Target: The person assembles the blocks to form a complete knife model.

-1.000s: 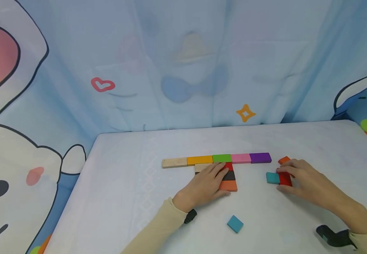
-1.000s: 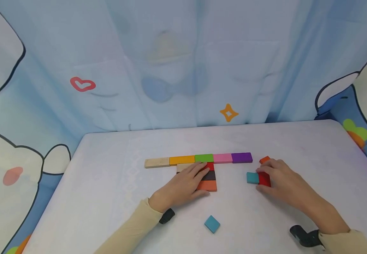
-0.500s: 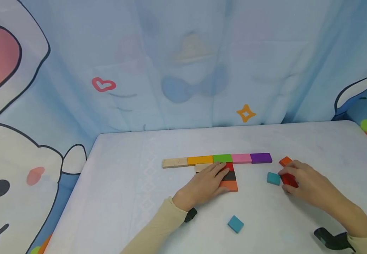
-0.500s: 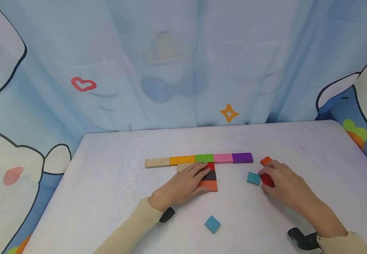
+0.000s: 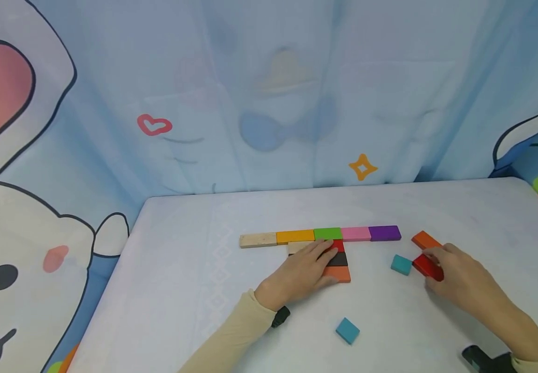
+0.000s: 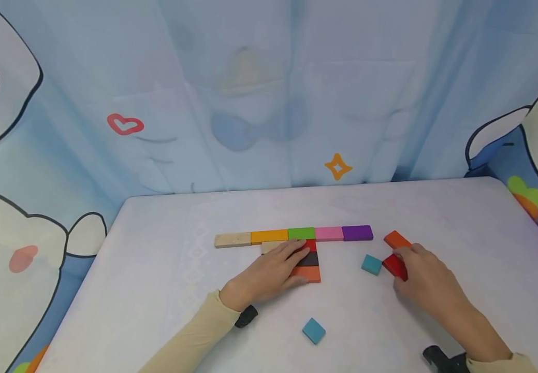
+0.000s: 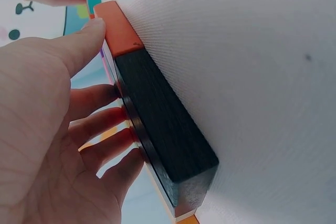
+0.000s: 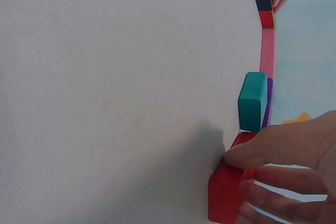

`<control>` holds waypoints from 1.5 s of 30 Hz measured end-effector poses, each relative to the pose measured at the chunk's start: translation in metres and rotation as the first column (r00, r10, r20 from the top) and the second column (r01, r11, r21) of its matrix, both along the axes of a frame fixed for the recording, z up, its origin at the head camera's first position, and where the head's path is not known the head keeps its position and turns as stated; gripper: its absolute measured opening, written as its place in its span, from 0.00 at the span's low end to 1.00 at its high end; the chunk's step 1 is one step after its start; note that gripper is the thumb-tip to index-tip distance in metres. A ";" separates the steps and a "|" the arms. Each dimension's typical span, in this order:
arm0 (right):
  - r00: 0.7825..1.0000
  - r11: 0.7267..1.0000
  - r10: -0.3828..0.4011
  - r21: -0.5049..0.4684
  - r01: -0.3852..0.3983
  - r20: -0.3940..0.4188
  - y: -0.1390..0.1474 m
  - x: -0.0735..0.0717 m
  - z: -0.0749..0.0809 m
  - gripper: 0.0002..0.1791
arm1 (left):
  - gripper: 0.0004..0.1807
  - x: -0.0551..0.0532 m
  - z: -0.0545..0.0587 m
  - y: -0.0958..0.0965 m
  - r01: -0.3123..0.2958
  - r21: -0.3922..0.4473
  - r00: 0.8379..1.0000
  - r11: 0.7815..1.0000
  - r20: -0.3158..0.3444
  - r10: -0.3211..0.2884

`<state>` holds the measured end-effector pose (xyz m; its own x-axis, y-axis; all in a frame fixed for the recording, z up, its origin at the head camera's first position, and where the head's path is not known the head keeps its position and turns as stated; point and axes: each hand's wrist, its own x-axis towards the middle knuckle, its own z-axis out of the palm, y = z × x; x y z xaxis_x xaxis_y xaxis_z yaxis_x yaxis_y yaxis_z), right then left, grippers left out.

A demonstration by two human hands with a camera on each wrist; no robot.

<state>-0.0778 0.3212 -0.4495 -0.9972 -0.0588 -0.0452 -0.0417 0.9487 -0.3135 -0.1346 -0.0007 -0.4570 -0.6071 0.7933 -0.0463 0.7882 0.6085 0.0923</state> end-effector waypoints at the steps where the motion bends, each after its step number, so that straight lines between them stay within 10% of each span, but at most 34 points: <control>1: 1.000 1.000 -0.005 0.000 0.005 0.007 0.001 0.000 0.001 0.34 | 0.36 0.000 0.000 0.000 0.000 0.001 1.000 1.000 -0.001 0.000; 19: 0.985 0.988 0.136 -0.065 -0.143 -0.102 -0.044 -0.031 0.023 0.32 | 0.37 0.000 0.002 0.002 -0.006 -0.034 1.000 0.999 -0.002 0.006; 29: 0.936 0.943 0.327 -0.025 -0.333 -0.128 -0.075 -0.053 0.020 0.24 | 0.37 -0.002 -0.001 0.002 -0.008 -0.038 1.000 0.999 -0.014 0.007; 45: 0.931 0.936 0.350 0.010 -0.351 -0.104 -0.091 -0.063 0.015 0.23 | 0.36 -0.003 0.001 0.002 -0.010 -0.042 1.000 0.999 -0.027 0.009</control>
